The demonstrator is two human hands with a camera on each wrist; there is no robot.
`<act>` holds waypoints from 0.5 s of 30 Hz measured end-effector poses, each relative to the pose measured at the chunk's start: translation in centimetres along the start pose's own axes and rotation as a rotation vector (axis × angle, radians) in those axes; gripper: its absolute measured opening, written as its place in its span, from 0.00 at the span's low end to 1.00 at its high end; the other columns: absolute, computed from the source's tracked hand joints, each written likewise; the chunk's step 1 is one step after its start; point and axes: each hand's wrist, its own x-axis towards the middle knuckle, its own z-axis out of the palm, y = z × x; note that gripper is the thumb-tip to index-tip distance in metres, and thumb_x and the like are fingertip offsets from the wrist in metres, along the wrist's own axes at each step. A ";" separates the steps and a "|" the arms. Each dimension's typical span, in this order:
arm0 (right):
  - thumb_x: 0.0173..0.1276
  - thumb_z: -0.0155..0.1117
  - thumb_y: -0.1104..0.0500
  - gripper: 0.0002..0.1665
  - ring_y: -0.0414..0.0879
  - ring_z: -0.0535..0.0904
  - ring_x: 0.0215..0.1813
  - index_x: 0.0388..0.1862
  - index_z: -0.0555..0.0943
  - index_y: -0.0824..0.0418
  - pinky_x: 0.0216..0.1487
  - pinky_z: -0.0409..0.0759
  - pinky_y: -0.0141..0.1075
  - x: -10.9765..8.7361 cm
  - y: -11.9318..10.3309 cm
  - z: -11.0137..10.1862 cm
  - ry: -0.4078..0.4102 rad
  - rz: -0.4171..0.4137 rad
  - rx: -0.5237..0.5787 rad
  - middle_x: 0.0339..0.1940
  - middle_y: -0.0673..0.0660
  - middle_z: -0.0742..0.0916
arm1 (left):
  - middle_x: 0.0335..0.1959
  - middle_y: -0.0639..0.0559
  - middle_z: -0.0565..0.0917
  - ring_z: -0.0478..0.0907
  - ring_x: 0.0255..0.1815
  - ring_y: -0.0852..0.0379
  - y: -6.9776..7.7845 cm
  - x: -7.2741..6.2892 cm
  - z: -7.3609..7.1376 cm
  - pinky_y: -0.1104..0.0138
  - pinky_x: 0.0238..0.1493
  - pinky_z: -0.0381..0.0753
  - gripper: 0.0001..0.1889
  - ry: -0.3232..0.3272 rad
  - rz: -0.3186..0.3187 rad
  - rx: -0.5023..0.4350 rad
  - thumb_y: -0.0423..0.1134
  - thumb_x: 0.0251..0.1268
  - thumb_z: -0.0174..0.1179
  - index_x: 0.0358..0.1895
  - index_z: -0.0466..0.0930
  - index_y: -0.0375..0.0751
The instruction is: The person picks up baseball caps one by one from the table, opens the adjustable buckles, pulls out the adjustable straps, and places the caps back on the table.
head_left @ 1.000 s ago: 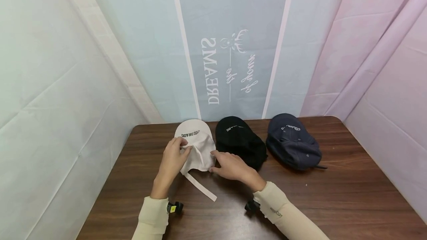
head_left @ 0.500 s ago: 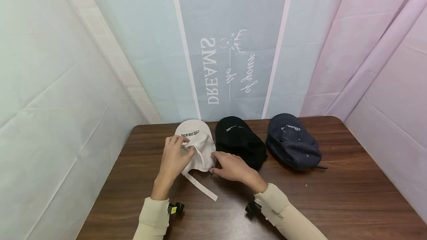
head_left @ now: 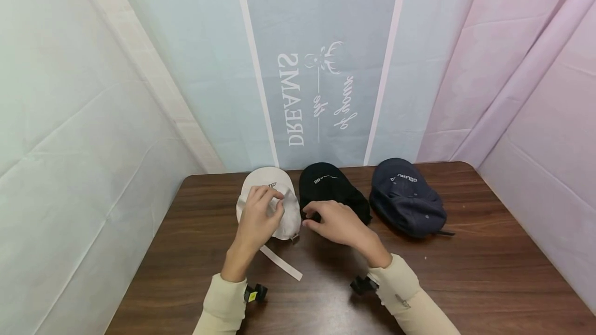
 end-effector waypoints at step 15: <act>0.75 0.69 0.65 0.15 0.39 0.87 0.40 0.58 0.88 0.59 0.41 0.84 0.38 -1.6 4.0 -5.8 0.084 0.024 0.044 0.52 0.55 0.92 | 0.41 0.53 0.87 0.78 0.47 0.52 2.6 1.1 2.8 0.61 0.49 0.82 0.04 -0.088 0.046 -0.082 0.29 0.66 0.67 0.38 0.88 0.43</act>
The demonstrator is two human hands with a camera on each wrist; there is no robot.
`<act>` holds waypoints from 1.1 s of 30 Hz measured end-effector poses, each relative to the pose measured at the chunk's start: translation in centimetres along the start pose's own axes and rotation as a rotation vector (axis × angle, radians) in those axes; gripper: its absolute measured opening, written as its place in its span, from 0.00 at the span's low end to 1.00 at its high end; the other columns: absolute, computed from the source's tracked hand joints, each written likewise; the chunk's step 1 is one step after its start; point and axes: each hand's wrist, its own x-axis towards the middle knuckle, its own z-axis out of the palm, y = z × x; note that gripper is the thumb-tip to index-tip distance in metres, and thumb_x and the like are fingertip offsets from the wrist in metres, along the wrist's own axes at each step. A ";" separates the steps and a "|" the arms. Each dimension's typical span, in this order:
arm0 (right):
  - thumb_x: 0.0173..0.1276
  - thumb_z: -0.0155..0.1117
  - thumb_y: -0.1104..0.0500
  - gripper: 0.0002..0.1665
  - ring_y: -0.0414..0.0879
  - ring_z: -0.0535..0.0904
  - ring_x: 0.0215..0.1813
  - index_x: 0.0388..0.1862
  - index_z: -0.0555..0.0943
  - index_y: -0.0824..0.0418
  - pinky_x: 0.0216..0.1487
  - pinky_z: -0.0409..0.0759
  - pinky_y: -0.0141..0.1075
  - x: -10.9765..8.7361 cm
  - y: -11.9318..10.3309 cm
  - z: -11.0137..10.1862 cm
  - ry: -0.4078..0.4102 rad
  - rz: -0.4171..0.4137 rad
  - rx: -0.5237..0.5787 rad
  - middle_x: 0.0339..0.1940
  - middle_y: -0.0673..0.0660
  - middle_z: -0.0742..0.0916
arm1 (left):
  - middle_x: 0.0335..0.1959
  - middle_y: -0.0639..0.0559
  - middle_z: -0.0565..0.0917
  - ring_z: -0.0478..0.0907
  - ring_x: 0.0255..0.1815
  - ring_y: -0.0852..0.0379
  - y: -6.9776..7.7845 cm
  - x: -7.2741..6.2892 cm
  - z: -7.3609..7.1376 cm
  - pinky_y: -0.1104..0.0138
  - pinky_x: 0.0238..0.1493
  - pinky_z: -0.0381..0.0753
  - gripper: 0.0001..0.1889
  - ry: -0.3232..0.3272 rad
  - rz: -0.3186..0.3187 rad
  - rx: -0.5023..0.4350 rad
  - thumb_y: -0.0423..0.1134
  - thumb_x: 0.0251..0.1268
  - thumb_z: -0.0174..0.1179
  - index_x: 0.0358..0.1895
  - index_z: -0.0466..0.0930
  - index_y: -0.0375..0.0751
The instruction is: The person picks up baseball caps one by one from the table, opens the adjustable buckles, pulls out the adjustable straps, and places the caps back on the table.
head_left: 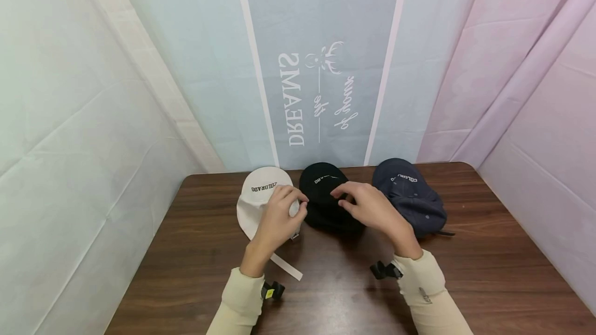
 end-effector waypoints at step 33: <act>0.74 0.72 0.56 0.04 0.46 0.84 0.39 0.43 0.85 0.54 0.43 0.82 0.48 0.5 4.8 0.9 0.037 0.180 -0.121 0.41 0.53 0.91 | 0.45 0.56 0.87 0.81 0.46 0.55 0.8 0.3 2.0 0.63 0.47 0.81 0.05 -0.183 -0.048 -0.020 0.33 0.74 0.64 0.44 0.89 0.46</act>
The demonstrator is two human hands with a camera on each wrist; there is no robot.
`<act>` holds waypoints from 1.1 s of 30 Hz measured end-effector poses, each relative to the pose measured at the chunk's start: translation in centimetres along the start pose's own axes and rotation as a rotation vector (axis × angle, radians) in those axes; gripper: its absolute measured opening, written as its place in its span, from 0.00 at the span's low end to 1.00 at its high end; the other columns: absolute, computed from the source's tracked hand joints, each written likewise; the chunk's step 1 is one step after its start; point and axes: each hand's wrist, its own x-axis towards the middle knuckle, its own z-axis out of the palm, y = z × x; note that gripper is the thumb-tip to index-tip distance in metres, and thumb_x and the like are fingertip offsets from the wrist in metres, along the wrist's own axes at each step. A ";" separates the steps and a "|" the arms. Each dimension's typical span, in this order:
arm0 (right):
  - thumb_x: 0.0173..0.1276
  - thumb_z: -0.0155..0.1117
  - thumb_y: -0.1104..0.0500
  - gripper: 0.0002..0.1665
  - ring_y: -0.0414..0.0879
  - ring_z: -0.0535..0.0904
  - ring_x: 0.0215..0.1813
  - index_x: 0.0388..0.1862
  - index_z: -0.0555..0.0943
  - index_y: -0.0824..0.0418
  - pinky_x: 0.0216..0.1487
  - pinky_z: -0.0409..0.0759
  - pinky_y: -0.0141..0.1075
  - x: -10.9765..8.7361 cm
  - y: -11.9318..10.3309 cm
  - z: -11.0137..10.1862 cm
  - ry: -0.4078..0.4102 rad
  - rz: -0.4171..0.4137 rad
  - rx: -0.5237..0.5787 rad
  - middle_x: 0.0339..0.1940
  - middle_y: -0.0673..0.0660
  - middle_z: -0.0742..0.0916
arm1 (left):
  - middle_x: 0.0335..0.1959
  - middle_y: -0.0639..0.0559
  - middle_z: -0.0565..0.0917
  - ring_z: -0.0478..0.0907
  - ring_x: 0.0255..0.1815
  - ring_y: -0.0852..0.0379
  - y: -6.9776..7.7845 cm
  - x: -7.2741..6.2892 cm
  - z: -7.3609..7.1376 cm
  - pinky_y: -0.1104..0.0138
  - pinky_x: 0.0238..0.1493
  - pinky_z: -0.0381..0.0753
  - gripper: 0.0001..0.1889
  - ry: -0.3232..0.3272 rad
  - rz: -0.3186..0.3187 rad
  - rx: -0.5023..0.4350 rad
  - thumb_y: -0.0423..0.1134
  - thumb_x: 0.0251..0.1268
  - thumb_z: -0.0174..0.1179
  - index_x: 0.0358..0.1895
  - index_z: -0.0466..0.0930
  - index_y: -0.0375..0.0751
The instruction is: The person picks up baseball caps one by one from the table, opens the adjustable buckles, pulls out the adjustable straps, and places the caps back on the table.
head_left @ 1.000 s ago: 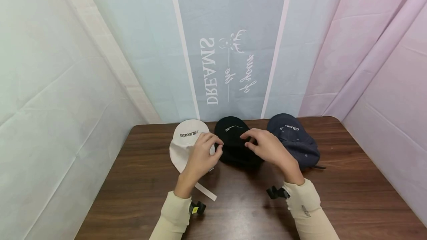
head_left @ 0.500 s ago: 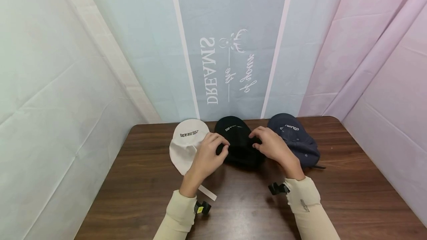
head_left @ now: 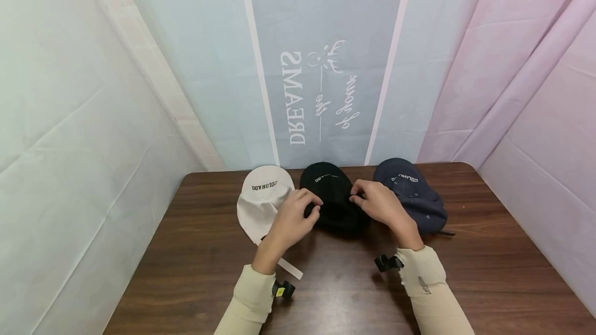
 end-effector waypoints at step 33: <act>0.78 0.69 0.57 0.05 0.44 0.87 0.37 0.47 0.84 0.57 0.38 0.83 0.36 -0.2 -2.2 -1.3 0.209 -0.087 0.315 0.40 0.54 0.90 | 0.44 0.55 0.87 0.85 0.46 0.57 0.1 -0.1 0.1 0.64 0.46 0.85 0.08 0.118 0.077 0.006 0.32 0.67 0.71 0.45 0.87 0.48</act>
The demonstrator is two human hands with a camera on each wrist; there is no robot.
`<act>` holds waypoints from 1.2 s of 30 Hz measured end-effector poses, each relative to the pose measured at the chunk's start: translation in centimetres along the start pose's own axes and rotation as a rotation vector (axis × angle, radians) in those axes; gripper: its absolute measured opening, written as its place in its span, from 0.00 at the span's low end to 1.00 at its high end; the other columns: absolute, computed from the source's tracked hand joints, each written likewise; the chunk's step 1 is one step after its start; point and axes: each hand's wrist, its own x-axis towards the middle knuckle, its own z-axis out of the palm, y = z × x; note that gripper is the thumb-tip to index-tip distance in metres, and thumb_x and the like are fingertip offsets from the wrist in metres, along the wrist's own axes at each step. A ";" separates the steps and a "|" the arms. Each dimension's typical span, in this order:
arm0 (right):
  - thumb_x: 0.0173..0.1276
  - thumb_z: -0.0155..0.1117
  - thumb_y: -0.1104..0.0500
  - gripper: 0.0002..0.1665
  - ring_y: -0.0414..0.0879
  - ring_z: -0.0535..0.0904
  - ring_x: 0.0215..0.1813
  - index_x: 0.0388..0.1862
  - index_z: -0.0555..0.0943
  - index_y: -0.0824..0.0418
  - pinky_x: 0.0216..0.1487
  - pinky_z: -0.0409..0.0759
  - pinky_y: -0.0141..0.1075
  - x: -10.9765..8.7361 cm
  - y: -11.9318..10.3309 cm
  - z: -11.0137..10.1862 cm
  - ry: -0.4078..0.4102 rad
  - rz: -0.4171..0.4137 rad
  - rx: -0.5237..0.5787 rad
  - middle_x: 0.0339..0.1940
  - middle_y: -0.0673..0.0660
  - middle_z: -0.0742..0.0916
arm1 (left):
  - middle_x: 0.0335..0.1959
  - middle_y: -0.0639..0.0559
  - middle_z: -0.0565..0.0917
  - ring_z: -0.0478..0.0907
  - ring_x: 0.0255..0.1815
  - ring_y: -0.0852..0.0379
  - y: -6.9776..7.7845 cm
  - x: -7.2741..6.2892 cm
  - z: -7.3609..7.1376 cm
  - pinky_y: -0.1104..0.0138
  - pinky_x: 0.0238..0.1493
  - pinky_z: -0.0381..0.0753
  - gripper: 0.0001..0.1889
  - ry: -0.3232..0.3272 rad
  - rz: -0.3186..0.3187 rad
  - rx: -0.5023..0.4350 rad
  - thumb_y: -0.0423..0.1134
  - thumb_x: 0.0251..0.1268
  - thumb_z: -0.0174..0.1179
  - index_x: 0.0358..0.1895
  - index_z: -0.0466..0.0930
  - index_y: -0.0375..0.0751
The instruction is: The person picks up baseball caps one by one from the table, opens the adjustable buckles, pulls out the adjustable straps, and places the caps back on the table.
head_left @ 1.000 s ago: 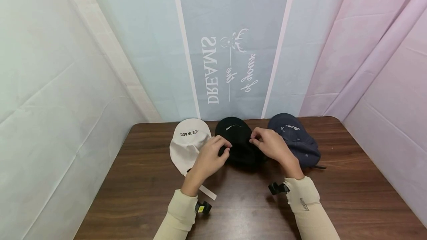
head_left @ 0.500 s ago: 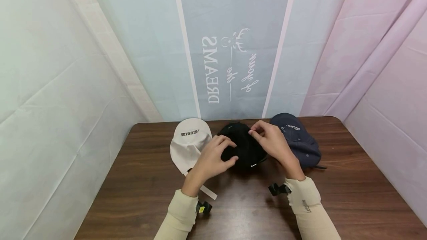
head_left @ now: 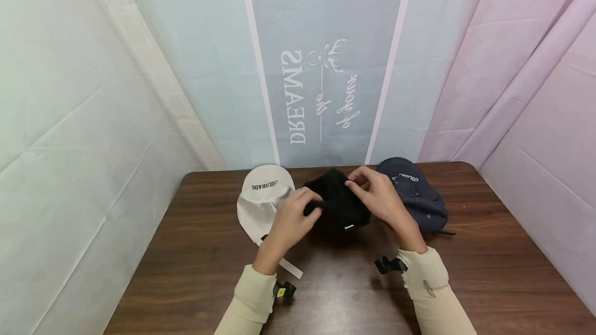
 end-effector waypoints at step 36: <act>0.57 0.84 0.68 0.69 0.55 0.65 0.80 0.89 0.53 0.44 0.56 0.82 0.45 -1.8 -1.1 -3.7 -0.390 -0.168 -0.027 0.89 0.55 0.56 | 0.44 0.44 0.85 0.83 0.47 0.50 2.1 2.0 -1.0 0.56 0.53 0.87 0.07 0.354 -0.189 -0.407 0.25 0.72 0.64 0.47 0.84 0.38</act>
